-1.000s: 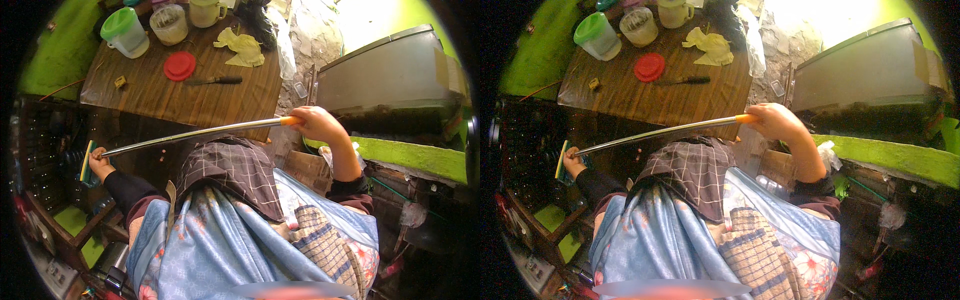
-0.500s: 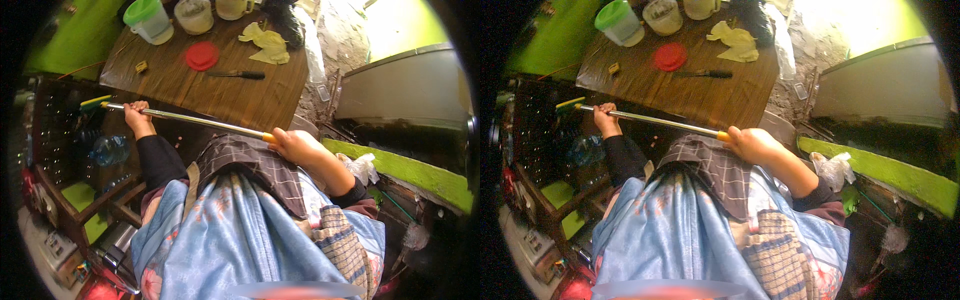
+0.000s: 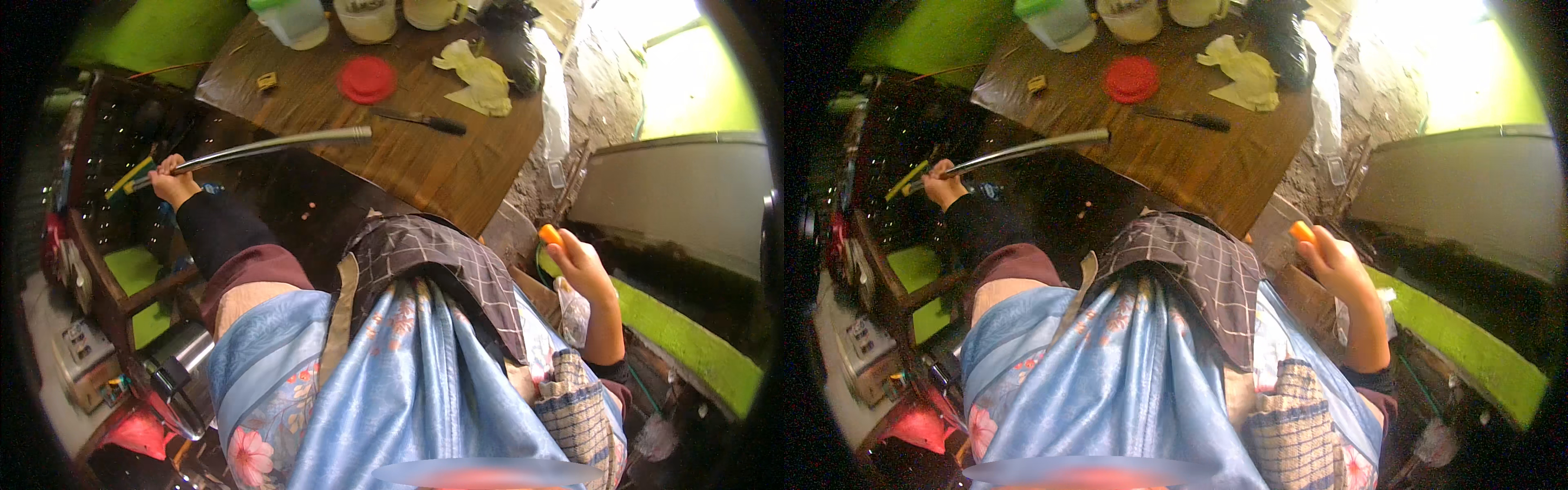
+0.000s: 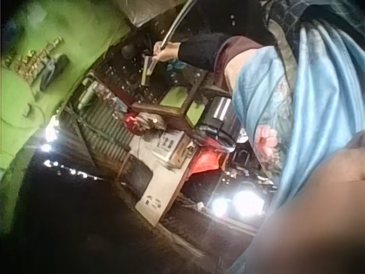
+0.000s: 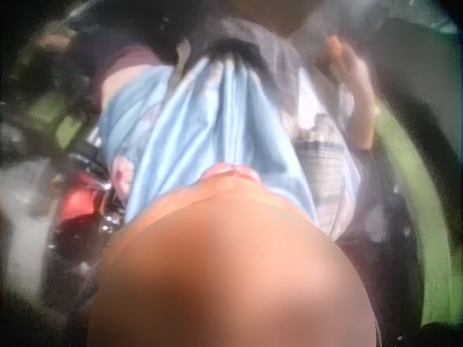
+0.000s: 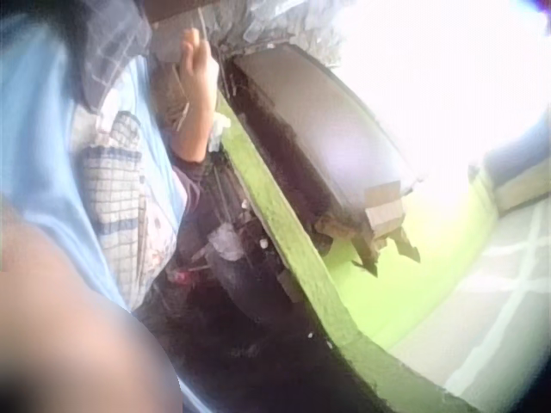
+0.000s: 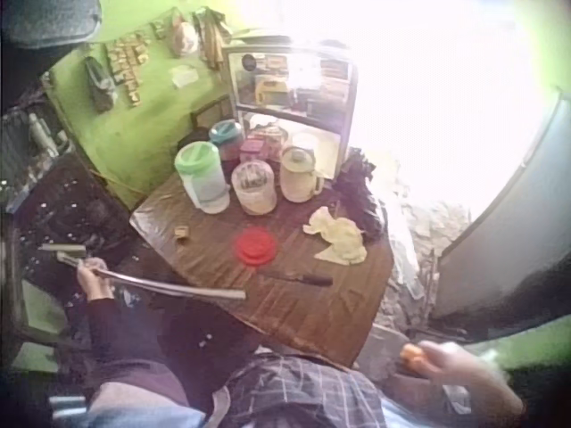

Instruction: The person rinses chopped vegetables in a bowl at the sink, then moves to a table to assemble a broom by connecting two metal poles and attaching a brush head. The person tests the assembled broom by sweeping the floor.

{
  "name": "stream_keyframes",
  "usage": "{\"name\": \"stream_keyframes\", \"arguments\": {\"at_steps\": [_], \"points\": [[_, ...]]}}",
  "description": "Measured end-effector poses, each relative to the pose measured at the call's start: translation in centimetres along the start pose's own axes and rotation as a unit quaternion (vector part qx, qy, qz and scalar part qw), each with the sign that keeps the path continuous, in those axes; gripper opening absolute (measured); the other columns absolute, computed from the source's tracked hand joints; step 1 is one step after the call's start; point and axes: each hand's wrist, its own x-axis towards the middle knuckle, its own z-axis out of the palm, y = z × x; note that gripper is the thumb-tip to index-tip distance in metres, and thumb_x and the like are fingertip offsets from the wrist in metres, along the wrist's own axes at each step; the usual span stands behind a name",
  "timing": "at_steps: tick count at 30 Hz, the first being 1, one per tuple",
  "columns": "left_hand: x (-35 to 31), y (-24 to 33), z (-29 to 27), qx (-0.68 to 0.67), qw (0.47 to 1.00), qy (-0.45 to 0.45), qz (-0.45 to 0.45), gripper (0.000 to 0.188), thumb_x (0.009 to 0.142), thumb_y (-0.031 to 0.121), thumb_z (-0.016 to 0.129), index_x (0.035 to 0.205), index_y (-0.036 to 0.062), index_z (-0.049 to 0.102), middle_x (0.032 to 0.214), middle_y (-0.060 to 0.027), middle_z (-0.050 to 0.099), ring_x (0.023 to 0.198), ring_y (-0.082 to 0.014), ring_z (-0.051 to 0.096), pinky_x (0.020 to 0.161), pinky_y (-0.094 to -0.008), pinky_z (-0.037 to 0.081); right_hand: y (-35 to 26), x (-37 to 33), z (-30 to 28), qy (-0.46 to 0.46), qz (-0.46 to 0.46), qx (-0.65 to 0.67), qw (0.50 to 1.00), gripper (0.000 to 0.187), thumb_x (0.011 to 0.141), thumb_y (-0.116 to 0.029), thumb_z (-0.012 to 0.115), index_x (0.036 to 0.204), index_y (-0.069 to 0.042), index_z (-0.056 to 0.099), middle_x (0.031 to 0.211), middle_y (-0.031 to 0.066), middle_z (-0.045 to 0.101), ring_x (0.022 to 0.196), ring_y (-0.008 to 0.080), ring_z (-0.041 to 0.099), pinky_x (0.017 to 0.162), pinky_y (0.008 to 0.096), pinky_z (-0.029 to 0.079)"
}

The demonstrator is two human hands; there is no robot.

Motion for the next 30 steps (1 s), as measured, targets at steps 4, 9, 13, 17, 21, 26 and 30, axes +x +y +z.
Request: {"name": "stream_keyframes", "arguments": {"at_steps": [4,9,13,17,21,26,30], "points": [[0.0,2.4,3.2,-0.069,0.990,-0.110,-0.053,0.035,0.094,0.034,0.038,0.070,0.0093,0.035,0.051,0.0013,0.028,0.042,-0.0092,0.028,0.042,-0.0241,0.029,4.1,6.0,3.5,0.006,0.007,0.065,0.998,0.032,0.089,-0.032,0.049,0.105,-0.005,0.048,0.077,0.0147,0.056,0.070,0.0258,0.053,0.064,0.0350,0.042],[-2.4,2.1,5.1,-0.187,0.968,-0.111,-0.128,0.037,0.094,0.037,0.038,0.071,0.0086,0.036,0.053,0.0018,0.031,0.043,-0.0092,0.030,0.043,-0.0234,0.030,5.4,15.1,9.4,-0.082,0.027,0.029,0.996,0.041,0.084,-0.031,0.046,0.117,-0.006,0.043,0.101,0.0241,0.058,0.097,0.0382,0.055,0.082,0.0423,0.043],[-3.7,2.7,4.0,-0.218,0.964,-0.086,-0.129,0.037,0.095,0.037,0.036,0.071,0.0076,0.036,0.052,0.0024,0.032,0.043,-0.0089,0.032,0.043,-0.0231,0.031,4.1,17.8,12.7,-0.076,-0.022,0.070,0.994,0.041,0.083,-0.031,0.050,0.116,-0.007,0.045,0.099,0.0224,0.059,0.094,0.0359,0.057,0.079,0.0411,0.044],[-4.1,2.9,2.1,-0.253,0.956,-0.025,-0.150,0.038,0.094,0.036,0.037,0.069,0.0079,0.036,0.051,0.0015,0.032,0.042,-0.0098,0.032,0.043,-0.0219,0.031,2.2,18.3,14.1,-0.082,-0.034,0.180,0.980,0.041,0.082,-0.030,0.056,0.114,-0.007,0.047,0.092,0.0162,0.061,0.084,0.0273,0.061,0.072,0.0362,0.047],[-4.1,2.1,0.0,-0.282,0.946,0.048,-0.152,0.036,0.094,0.031,0.037,0.066,0.0089,0.033,0.051,0.0007,0.031,0.041,-0.0116,0.033,0.039,-0.0237,0.032,0.9,18.1,14.8,-0.103,-0.042,0.243,0.964,0.039,0.082,-0.028,0.058,0.113,-0.008,0.048,0.085,0.0102,0.062,0.076,0.0193,0.061,0.069,0.0322,0.047],[-4.8,0.8,-1.8,-0.308,0.922,0.077,-0.222,0.028,0.096,0.028,0.032,0.078,0.0074,0.033,0.055,-0.0023,0.034,0.039,-0.0119,0.036,0.037,-0.0228,0.037,0.8,17.9,15.8,-0.105,-0.086,0.269,0.954,0.036,0.082,-0.026,0.058,0.111,-0.006,0.049,0.082,0.0092,0.061,0.073,0.0172,0.060,0.065,0.0297,0.046],[-5.6,-2.0,-1.1,-0.113,0.962,0.002,-0.247,0.035,0.093,0.027,0.042,0.063,0.0096,0.035,0.052,0.0009,0.036,0.040,-0.0082,0.037,0.039,-0.0215,0.032,1.4,18.6,16.5,-0.081,-0.047,0.327,0.940,0.025,0.084,-0.014,0.052,0.107,-0.006,0.047,0.077,0.0016,0.054,0.062,0.0095,0.053,0.053,0.0235,0.043]]}}
